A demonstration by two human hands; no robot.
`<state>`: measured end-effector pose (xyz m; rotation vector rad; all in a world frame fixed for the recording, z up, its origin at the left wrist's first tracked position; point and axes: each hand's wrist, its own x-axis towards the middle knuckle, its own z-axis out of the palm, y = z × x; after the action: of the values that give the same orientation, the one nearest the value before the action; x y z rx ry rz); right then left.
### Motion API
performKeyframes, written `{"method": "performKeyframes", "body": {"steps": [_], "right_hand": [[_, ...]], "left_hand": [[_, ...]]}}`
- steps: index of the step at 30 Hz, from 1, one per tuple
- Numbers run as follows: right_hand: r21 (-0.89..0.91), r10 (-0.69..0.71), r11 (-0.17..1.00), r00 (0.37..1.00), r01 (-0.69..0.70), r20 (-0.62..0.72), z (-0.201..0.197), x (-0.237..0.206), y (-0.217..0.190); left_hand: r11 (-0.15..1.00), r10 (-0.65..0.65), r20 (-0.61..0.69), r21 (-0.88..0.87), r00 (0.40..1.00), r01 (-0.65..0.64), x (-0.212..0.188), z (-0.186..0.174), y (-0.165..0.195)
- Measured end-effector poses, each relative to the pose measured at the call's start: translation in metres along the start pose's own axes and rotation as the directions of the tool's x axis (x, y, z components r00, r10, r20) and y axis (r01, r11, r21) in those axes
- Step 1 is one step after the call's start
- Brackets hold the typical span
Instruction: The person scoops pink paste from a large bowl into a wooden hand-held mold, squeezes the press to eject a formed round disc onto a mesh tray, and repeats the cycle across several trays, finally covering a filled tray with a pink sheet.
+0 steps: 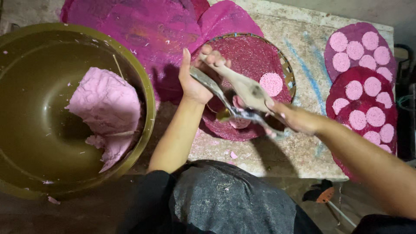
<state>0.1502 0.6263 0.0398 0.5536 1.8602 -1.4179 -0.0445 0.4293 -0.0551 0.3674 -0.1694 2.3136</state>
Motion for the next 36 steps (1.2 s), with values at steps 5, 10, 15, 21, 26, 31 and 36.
{"method": "performKeyframes", "body": {"steps": [5, 10, 15, 21, 26, 31, 36], "right_hand": [[-0.253, 0.005, 0.965, 0.971, -0.068, -0.239, 0.01, 0.02, -0.039], [-0.298, -0.013, 0.952, 0.964, -0.069, -0.265, 0.031, 0.035, -0.044], [-0.335, 0.04, 0.932, 0.959, -0.136, -0.279, 0.02, 0.028, -0.034], [-0.625, -0.374, 0.776, 0.859, 0.084, -0.349, 0.01, 0.03, -0.031], [-0.432, -0.135, 0.899, 0.897, -0.068, -0.422, 0.024, 0.046, -0.037], [-0.405, -0.234, 0.911, 0.902, 0.074, -0.363, 0.042, 0.055, -0.039], [-0.337, -0.027, 0.935, 0.924, -0.112, -0.382, 0.031, 0.04, -0.041]], "left_hand": [[0.993, 0.108, -0.026, -0.049, 0.994, -0.109, 0.005, -0.03, 0.026], [0.99, 0.141, -0.001, -0.02, 0.99, -0.141, -0.005, -0.046, 0.039], [0.985, 0.146, -0.108, -0.079, 0.983, -0.155, -0.007, -0.06, 0.012], [0.987, 0.158, -0.068, -0.005, 0.985, -0.158, 0.02, -0.071, 0.007], [0.986, 0.147, -0.038, 0.089, 0.988, -0.143, 0.029, -0.06, 0.034], [0.986, 0.149, -0.117, 0.094, 0.982, -0.138, 0.012, -0.052, 0.047], [0.987, 0.157, -0.265, 0.073, 0.951, -0.143, 0.006, -0.057, 0.021]]}}
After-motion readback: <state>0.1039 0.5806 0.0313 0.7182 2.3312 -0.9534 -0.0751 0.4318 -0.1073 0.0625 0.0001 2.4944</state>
